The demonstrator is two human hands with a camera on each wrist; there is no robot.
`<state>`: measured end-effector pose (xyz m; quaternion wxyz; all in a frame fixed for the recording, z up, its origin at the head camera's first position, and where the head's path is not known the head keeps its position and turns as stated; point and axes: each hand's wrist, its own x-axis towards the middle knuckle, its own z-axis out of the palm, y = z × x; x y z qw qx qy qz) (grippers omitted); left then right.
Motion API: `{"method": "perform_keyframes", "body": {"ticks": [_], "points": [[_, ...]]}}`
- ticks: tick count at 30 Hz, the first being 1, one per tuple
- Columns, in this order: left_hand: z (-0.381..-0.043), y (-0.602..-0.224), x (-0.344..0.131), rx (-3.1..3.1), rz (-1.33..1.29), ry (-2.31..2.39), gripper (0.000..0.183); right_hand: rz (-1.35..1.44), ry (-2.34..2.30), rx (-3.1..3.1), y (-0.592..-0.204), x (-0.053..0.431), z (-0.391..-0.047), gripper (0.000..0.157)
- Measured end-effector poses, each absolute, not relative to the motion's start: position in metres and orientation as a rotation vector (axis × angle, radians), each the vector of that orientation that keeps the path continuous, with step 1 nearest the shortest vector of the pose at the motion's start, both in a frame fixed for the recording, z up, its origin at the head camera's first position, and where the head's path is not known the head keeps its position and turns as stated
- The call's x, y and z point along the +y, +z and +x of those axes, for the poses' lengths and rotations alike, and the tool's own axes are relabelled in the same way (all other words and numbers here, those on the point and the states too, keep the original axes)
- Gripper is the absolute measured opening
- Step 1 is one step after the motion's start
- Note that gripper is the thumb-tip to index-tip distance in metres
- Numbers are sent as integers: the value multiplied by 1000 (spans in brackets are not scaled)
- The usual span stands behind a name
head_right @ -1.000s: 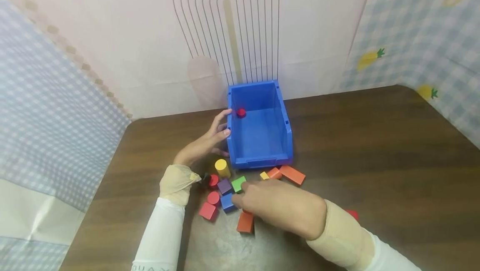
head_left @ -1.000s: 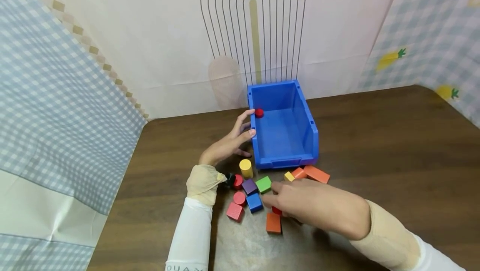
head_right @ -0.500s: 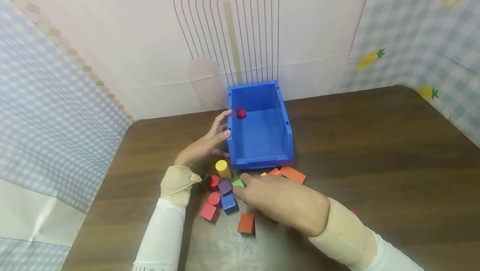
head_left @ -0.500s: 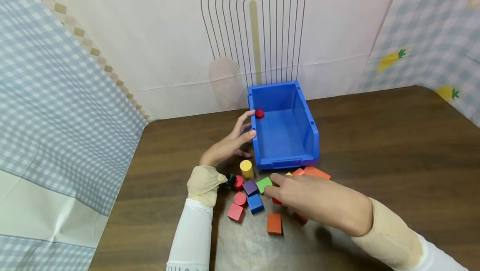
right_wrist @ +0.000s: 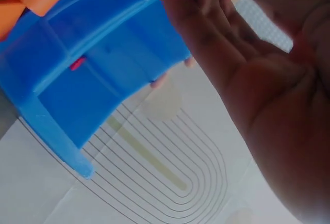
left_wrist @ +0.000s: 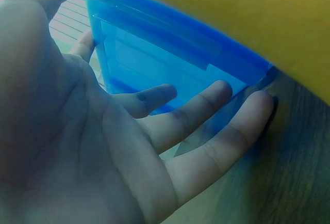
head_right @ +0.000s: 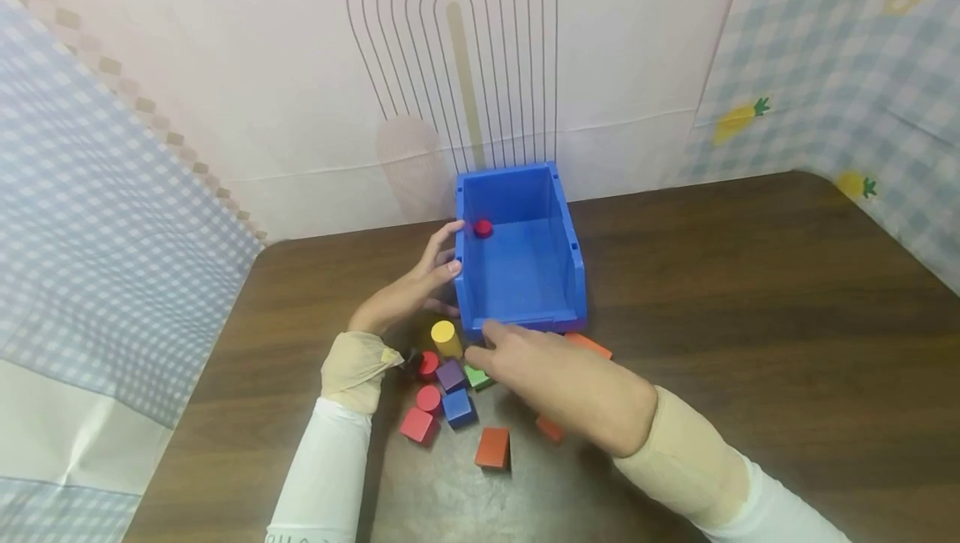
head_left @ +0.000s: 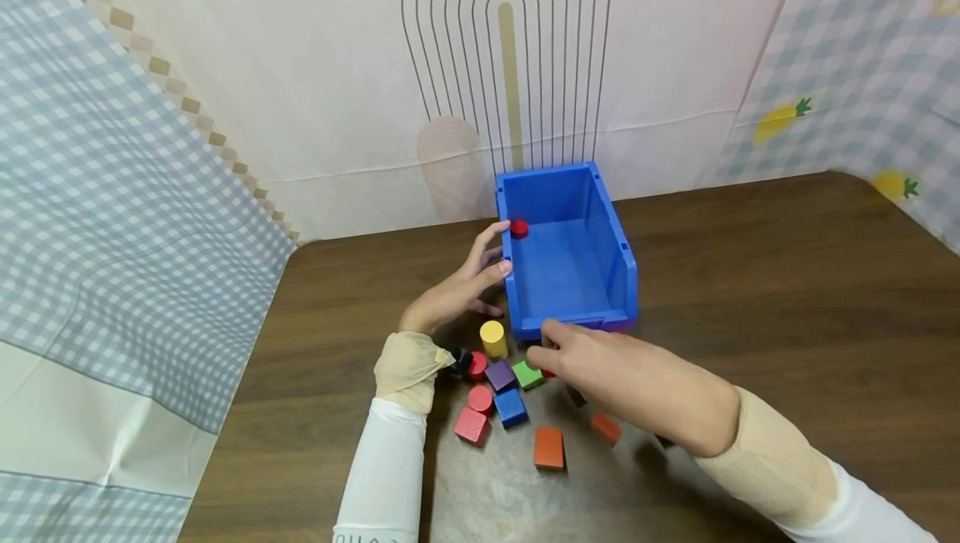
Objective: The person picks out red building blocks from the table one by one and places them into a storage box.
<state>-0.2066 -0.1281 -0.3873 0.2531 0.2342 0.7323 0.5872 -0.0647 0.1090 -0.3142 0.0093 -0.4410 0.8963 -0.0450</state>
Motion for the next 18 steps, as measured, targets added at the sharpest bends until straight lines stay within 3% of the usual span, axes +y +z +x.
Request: {"method": "perform_keyframes", "body": {"ticks": [5,18], "points": [[-206,-388,-129,1987,648,1607,85,-1332,-254,2917,-319,107,-73,51],[-207,-388,-128,1967,649,1607,72,-1287,-475,3087,-330,112,-84,29]]}}
